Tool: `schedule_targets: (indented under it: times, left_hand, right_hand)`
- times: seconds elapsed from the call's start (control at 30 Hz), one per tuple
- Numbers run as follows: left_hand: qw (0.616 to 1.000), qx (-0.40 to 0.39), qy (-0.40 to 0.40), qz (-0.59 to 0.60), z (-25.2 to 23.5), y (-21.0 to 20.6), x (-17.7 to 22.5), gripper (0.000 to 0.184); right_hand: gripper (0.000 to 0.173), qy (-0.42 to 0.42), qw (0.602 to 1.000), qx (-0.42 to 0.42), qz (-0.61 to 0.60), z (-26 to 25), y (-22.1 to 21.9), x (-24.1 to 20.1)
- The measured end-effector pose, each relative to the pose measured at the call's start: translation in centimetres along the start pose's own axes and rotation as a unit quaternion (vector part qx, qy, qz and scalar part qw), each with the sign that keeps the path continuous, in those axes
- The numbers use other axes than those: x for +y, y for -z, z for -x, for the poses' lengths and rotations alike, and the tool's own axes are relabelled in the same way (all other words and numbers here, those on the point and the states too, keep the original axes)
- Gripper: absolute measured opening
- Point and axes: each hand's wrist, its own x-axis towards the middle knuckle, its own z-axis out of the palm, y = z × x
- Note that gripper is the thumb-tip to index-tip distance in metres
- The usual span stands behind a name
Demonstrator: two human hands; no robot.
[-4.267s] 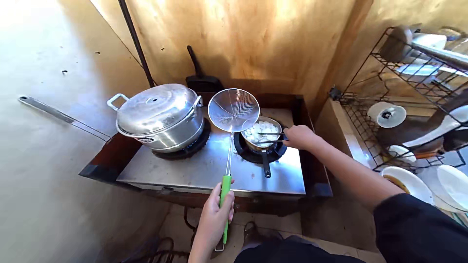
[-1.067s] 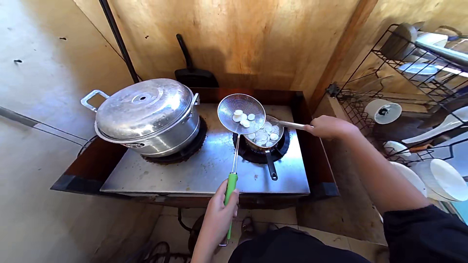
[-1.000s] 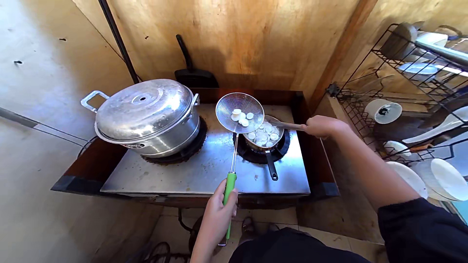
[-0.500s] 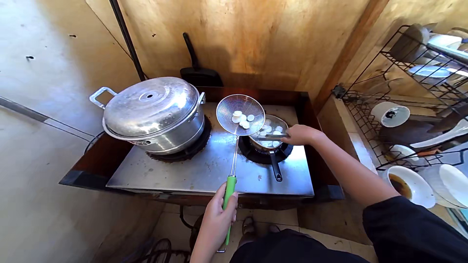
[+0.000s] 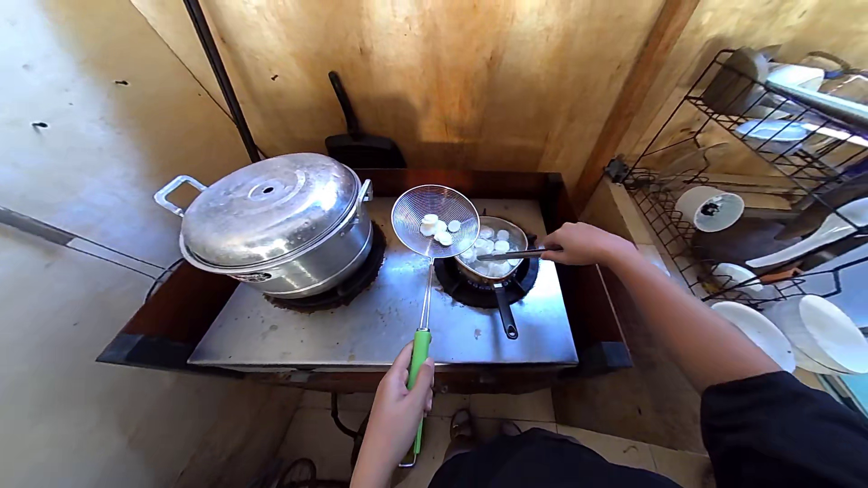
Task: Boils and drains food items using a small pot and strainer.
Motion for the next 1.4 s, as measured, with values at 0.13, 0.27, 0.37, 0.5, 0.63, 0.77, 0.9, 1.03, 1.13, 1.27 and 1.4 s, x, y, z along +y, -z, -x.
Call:
schedule_targets:
  times: [0.13,0.27,0.37,0.5,0.63,0.77,0.9,1.03,1.13,1.27,1.4]
  left_hand:
    - [1.0,-0.004,-0.002,-0.016,-0.7,-0.2,0.1,0.038]
    - [1.0,-0.018,0.004,-0.019,-1.3,-0.5,0.5,0.037]
    - [0.999,-0.045,0.01,-0.005,-1.2,-1.1,0.5,0.036]
    - [0.996,-0.08,0.016,0.034,-0.8,-1.8,0.5,0.036]
    - [0.994,-0.091,0.023,0.046,-0.5,-2.2,0.1,0.035]
    - [0.996,-0.076,0.025,0.04,-0.3,-2.1,0.0,0.036]
    - [0.999,-0.05,0.017,0.006,-0.2,-1.6,0.2,0.038]
    - [0.999,-0.037,0.02,-0.013,-0.3,-1.2,0.1,0.038]
    - [0.999,-0.032,0.008,-0.003,-0.4,-1.0,-0.2,0.038]
    - [1.0,-0.022,-0.001,0.0,-0.2,-0.9,-0.2,0.038]
    - [1.0,-0.012,-0.008,0.001,-0.1,-0.7,0.0,0.038]
  right_hand:
    - [0.035,-0.005,0.999,0.038,-0.005,2.0,2.1,1.0]
    - [0.031,0.018,0.993,0.113,-0.001,3.2,4.2,2.3]
    - [0.035,0.021,0.993,0.119,0.008,3.2,5.5,1.1]
    - [0.042,-0.006,0.994,0.103,0.041,1.9,5.2,-1.7]
    - [0.046,-0.055,0.99,0.118,0.05,2.9,5.6,-1.3]
    - [0.047,-0.142,0.981,0.132,0.02,5.1,5.2,-0.3]
    - [0.058,-0.197,0.98,0.018,-0.016,3.9,4.4,-0.4]
    - [0.064,-0.179,0.983,-0.015,-0.043,1.0,3.9,0.1]
    - [0.062,-0.178,0.981,-0.014,-0.071,1.1,4.9,0.1]
    - [0.062,-0.205,0.978,-0.036,-0.026,1.2,5.1,-0.6]
    - [0.059,-0.203,0.976,-0.074,-0.007,-0.3,4.5,-1.5]
